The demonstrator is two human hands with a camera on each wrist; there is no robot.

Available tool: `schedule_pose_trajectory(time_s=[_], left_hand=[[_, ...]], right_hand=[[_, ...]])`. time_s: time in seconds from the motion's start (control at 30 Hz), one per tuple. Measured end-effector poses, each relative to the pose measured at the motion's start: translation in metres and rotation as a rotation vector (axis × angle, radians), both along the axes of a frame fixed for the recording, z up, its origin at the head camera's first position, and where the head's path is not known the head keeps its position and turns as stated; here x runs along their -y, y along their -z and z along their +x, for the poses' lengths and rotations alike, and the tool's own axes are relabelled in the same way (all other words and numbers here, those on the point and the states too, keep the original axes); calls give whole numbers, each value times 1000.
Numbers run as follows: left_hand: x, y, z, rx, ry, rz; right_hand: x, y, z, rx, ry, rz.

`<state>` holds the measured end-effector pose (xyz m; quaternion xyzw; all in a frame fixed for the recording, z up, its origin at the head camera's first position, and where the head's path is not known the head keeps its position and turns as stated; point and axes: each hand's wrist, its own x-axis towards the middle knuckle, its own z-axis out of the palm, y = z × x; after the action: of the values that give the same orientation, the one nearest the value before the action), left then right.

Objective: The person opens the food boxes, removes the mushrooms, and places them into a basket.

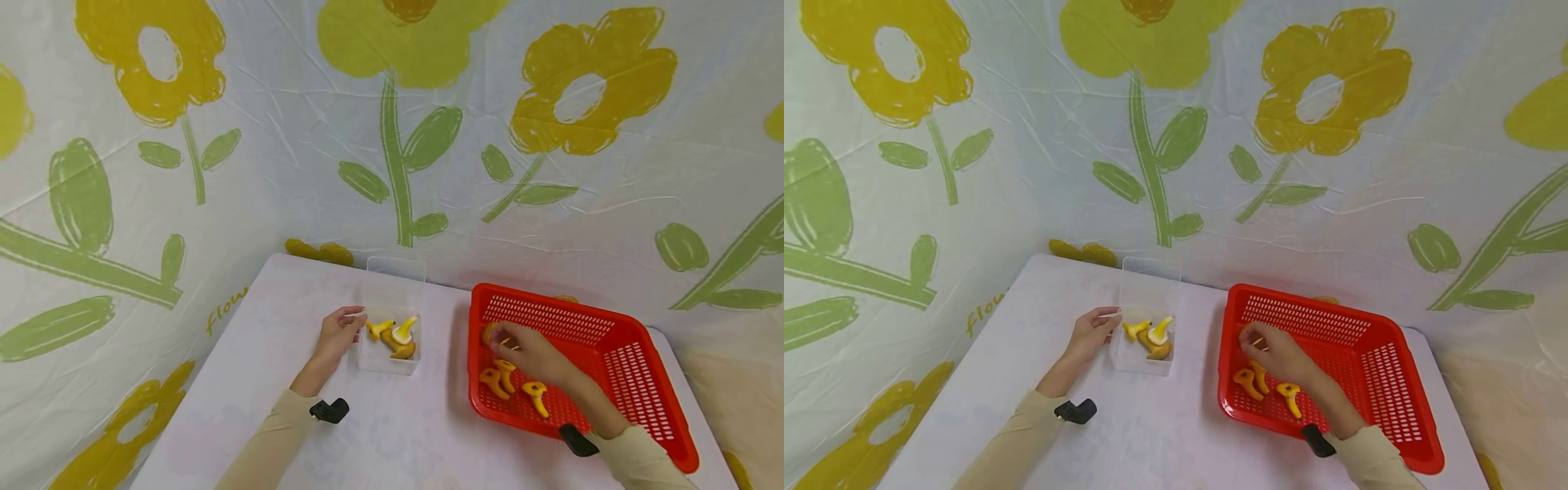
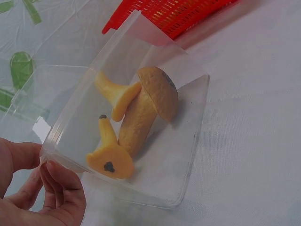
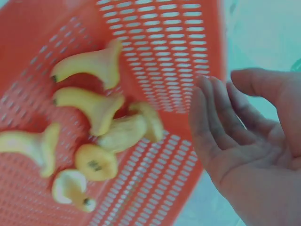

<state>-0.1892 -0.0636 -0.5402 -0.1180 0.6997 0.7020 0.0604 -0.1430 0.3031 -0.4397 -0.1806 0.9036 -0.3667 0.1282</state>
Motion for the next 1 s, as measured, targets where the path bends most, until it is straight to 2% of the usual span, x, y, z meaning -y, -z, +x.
schedule_pose_trajectory(time_s=[0.17, 0.3, 0.53, 0.83, 1.0], left_hand=[[0, 1, 0, 1, -4, 8], [0, 1, 0, 3, -8, 5], [-1, -1, 1, 4, -13, 10], [0, -1, 0, 3, -10, 12], [-1, -1, 0, 7, -13, 8]], right_hand=[[15, -10, -4, -10, 66, -73], [27, -11, -8, -45, 84, -96], [52, -4, -19, -100, 121, -119], [82, 7, -35, -68, 162, -176], [97, 17, -43, -68, 153, -198]])
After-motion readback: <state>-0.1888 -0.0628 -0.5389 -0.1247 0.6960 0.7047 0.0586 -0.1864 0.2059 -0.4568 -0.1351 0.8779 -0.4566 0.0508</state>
